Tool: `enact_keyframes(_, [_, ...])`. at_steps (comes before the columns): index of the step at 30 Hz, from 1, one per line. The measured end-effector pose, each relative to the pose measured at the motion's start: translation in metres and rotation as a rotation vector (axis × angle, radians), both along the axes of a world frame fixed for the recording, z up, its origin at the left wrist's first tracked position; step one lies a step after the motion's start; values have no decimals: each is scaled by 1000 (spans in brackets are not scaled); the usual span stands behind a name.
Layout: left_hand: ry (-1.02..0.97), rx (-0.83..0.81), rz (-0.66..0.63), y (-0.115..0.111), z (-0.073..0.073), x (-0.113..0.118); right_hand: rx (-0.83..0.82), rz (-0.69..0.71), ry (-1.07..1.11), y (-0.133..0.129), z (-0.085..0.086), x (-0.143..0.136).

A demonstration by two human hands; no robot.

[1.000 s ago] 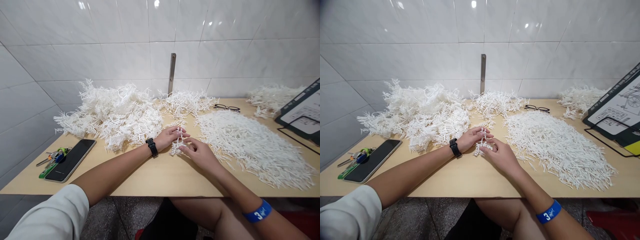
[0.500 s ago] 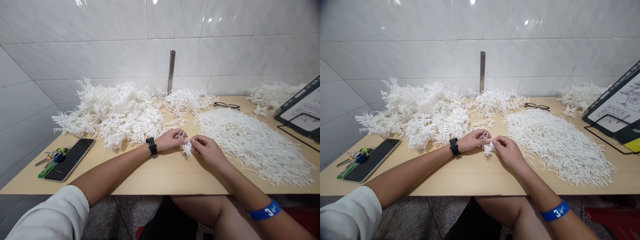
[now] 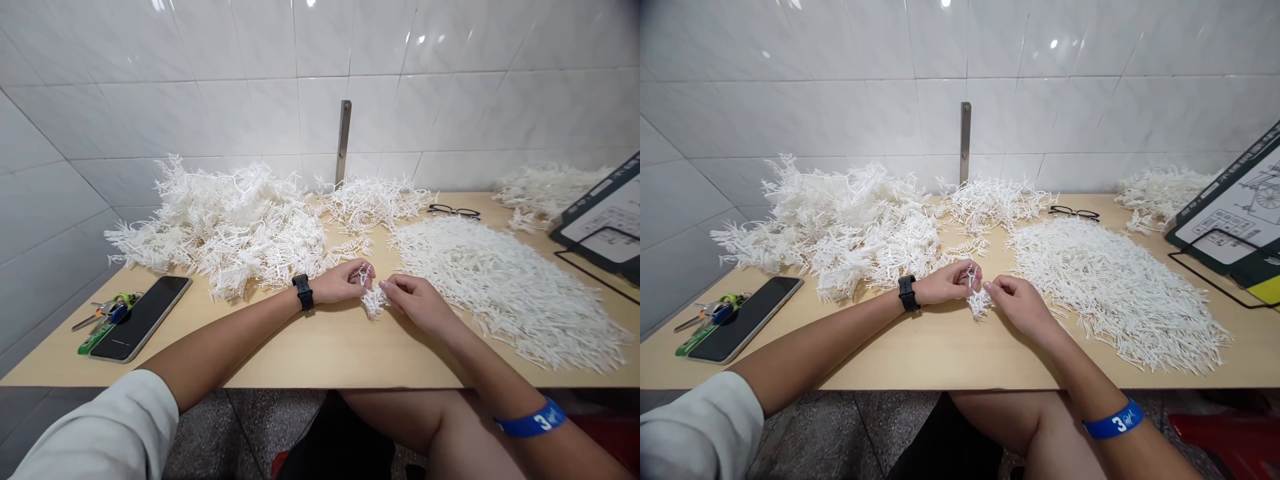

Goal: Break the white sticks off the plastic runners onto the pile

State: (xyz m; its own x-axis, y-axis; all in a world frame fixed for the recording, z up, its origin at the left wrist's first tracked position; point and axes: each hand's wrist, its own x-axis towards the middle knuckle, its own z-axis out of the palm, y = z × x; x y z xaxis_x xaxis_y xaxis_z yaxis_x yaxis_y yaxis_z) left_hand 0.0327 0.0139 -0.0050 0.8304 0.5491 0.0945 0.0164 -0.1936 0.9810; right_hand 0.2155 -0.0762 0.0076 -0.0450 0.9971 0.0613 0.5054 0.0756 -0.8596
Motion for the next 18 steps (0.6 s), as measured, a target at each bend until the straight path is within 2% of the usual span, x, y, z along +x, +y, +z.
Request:
enact_keyframes(3, [13,4,3,-1,2,0,-59,49,67,-2,-1,-1])
enact_keyframes(7, [90,88,-28,-2,2,-1,-89,137,106,-4,-2,0])
enact_keyframes(13, [21,-27,-119,-2,-1,0,-115,181,56,-4,-4,6])
enact_keyframes(18, [49,-16,-139,-3,0,0,-70,236,-36,-4,-7,9])
